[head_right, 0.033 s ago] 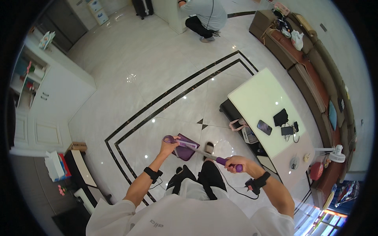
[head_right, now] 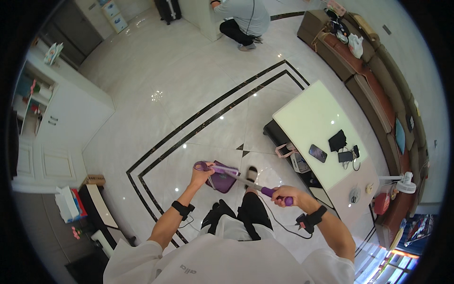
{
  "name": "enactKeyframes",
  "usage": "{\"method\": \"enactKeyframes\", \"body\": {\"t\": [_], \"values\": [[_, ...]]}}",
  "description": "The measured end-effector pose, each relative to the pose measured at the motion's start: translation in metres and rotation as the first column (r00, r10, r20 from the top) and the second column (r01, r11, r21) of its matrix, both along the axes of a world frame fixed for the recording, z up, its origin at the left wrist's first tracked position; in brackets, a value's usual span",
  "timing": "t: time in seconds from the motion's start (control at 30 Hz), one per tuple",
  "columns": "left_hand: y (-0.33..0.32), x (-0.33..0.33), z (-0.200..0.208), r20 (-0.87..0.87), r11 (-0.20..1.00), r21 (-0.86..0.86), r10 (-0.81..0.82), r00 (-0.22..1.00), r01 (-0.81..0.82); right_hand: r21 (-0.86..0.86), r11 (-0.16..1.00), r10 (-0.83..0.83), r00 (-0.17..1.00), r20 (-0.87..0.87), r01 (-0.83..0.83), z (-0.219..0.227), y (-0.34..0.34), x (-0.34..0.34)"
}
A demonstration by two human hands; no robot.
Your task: The person cleans a tiled floor using a purple flat mop and a purple dustpan, pushing the mop across the floor and occasionally moving the dustpan to collect debris.
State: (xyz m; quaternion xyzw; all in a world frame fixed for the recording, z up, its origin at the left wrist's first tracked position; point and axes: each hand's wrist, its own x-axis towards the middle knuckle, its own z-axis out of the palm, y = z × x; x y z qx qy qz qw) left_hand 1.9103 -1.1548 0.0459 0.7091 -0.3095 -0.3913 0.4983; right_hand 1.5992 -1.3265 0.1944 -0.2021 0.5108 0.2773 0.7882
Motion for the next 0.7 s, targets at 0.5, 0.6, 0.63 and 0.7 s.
{"method": "enactKeyframes", "body": {"t": [0.5, 0.6, 0.63, 0.7], "values": [[-0.39, 0.153, -0.019, -0.088, 0.971, 0.105, -0.206, 0.975, 0.214, -0.638, 0.7, -0.167, 0.942, 0.291, 0.322, -0.156, -0.399, 0.173], [-0.435, 0.17, -0.035, -0.136, 0.962, 0.138, -0.219, 0.966, 0.237, -0.72, 0.604, -0.333, 0.929, 0.162, 0.342, -0.217, -0.426, 0.214], [-0.445, 0.174, -0.039, -0.15, 0.962, 0.118, -0.23, 0.961, 0.248, -0.753, 0.565, -0.391, 0.913, 0.114, 0.336, -0.232, -0.436, 0.224], [-0.459, 0.186, -0.045, -0.182, 0.957, 0.093, -0.255, 0.95, 0.275, -0.748, 0.616, -0.35, 0.936, 0.02, 0.247, -0.251, -0.44, 0.237]]}}
